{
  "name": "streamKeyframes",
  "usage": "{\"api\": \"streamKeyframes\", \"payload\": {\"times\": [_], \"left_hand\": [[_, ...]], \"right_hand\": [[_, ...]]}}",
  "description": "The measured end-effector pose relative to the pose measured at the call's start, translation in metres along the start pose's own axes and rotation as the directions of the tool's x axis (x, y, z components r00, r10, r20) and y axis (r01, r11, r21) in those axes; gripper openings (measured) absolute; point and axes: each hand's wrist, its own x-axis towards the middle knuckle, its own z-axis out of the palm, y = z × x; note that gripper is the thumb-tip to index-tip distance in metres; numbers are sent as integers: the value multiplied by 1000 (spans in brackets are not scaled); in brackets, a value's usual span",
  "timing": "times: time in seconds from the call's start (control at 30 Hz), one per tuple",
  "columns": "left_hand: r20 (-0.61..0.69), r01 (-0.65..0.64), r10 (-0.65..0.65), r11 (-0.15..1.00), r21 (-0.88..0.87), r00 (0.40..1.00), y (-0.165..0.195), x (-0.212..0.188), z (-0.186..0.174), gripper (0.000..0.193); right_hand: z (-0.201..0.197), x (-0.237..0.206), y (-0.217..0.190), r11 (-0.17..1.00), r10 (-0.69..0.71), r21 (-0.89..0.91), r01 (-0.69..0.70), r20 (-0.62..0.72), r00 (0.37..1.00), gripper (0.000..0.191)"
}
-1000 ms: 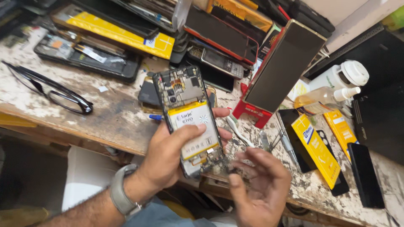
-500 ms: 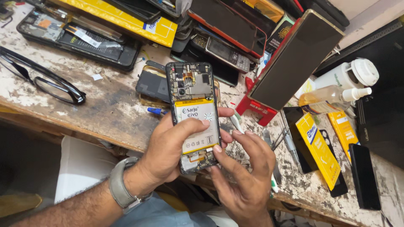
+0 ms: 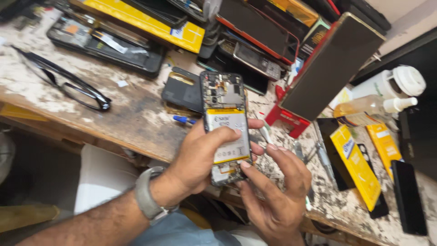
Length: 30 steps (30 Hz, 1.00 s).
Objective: The person works on a disassembled smartphone, using a pen-like tool to adjust internal components and connectors. They handle the phone body and battery area, then place a small internal part onto the workbench.
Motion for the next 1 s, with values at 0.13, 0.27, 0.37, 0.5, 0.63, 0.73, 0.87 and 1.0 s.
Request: {"api": "streamKeyframes", "payload": {"times": [0.13, 0.27, 0.37, 0.5, 0.63, 0.73, 0.87, 1.0], "left_hand": [[-9, 10, -10, 1000, -6, 1000, 2, 0, -1, 42], [-29, 2, -3, 1000, -25, 1000, 0, 1, 1, 41], [-71, 2, -1, 1000, 18, 998, 2, -1, 0, 41], [-51, 19, -17, 999, 35, 999, 4, 1, 2, 42], [-43, 13, -11, 998, 53, 999, 5, 1, 5, 43], [-17, 31, -31, 999, 12, 999, 4, -1, 5, 43], [-60, 23, -19, 998, 60, 998, 4, -2, 3, 44], [-24, 27, -26, 999, 39, 999, 3, -2, 4, 43]], "right_hand": [[0, 9, -5, 1000, 7, 16, -8, 40, 999, 46], [-10, 13, -9, 997, -16, -72, 25, 125, 992, 44], [-12, 14, -10, 978, -113, -159, 135, 140, 984, 44], [-13, 15, -10, 960, -143, -220, 176, 158, 977, 43], [-17, 14, -8, 996, -43, -67, 53, 135, 990, 46], [-14, 13, -7, 999, 4, 44, -8, 84, 996, 47], [-9, 7, -8, 1000, -12, 4, 12, 90, 996, 46], [-8, 3, -4, 1000, 9, 21, -11, 73, 997, 44]]}}
